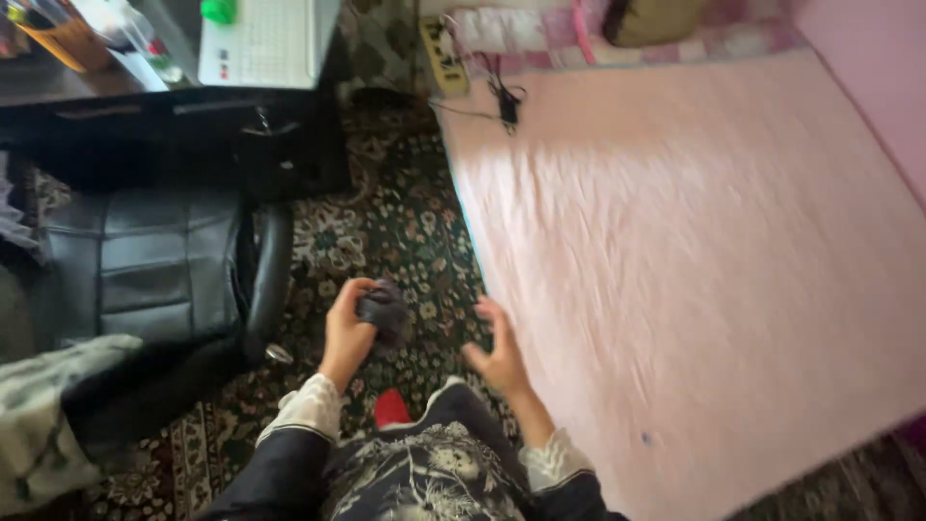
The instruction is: The person wipes a pink bottle, a yellow tube, a white tube, and a green bottle with a cloth, placing each one on a table after cleaning it.
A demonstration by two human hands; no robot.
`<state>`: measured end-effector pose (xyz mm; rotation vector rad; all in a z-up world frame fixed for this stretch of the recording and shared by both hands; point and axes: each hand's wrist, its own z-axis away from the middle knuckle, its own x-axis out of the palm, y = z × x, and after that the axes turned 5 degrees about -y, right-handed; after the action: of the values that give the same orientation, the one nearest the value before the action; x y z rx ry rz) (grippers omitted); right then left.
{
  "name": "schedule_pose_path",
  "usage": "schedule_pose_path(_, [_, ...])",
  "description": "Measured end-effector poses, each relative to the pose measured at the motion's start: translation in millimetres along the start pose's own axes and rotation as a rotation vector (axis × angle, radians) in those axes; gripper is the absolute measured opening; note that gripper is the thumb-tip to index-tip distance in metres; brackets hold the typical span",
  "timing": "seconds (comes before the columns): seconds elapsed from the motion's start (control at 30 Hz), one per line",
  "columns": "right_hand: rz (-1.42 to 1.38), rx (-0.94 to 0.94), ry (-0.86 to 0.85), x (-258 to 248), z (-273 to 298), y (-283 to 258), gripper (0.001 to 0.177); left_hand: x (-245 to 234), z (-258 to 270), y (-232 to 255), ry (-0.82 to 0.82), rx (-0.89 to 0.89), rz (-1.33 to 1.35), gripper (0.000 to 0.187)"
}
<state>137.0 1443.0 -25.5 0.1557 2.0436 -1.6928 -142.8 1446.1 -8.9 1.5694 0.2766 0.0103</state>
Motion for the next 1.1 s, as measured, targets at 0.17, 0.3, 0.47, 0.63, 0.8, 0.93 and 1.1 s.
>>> schedule_pose_path(0.17, [0.076, -0.287, -0.138, 69.0, -88.8, -48.3, 0.121, 25.8, -74.0, 23.7, -0.062, 0.080, 0.365, 0.050])
schedule_pose_path(0.3, [-0.006, -0.325, -0.124, 82.6, -174.6, -36.0, 0.102, 19.0, -135.6, 38.8, -0.028, -0.046, 0.994, 0.056])
schedule_pose_path(0.47, [-0.006, -0.215, -0.313, 58.7, -298.9, -35.7, 0.079, -9.1, -221.5, 45.0, 0.113, -0.159, 1.039, 0.052])
schedule_pose_path(0.63, [-0.012, -0.329, -0.318, 15.1, -421.4, -37.9, 0.070, -41.9, -305.8, 56.9, 0.019, -0.219, 0.389, 0.065])
schedule_pose_path(0.8, [-0.230, -0.191, -0.194, -7.3, -509.8, -15.6, 0.047, -64.9, -374.6, 35.5, 0.126, -0.167, 0.331, 0.052])
schedule_pose_path(0.93, [-0.203, -0.292, -0.073, -4.6, -559.4, 0.1, 0.051, -101.4, -435.6, -5.5, 0.349, -0.094, 0.247, 0.038])
schedule_pose_path(1.1, [-0.342, -0.345, 0.009, 12.2, -609.6, 2.7, 0.061, -169.8, -549.6, -22.8, 0.517, 0.036, -0.017, 0.035])
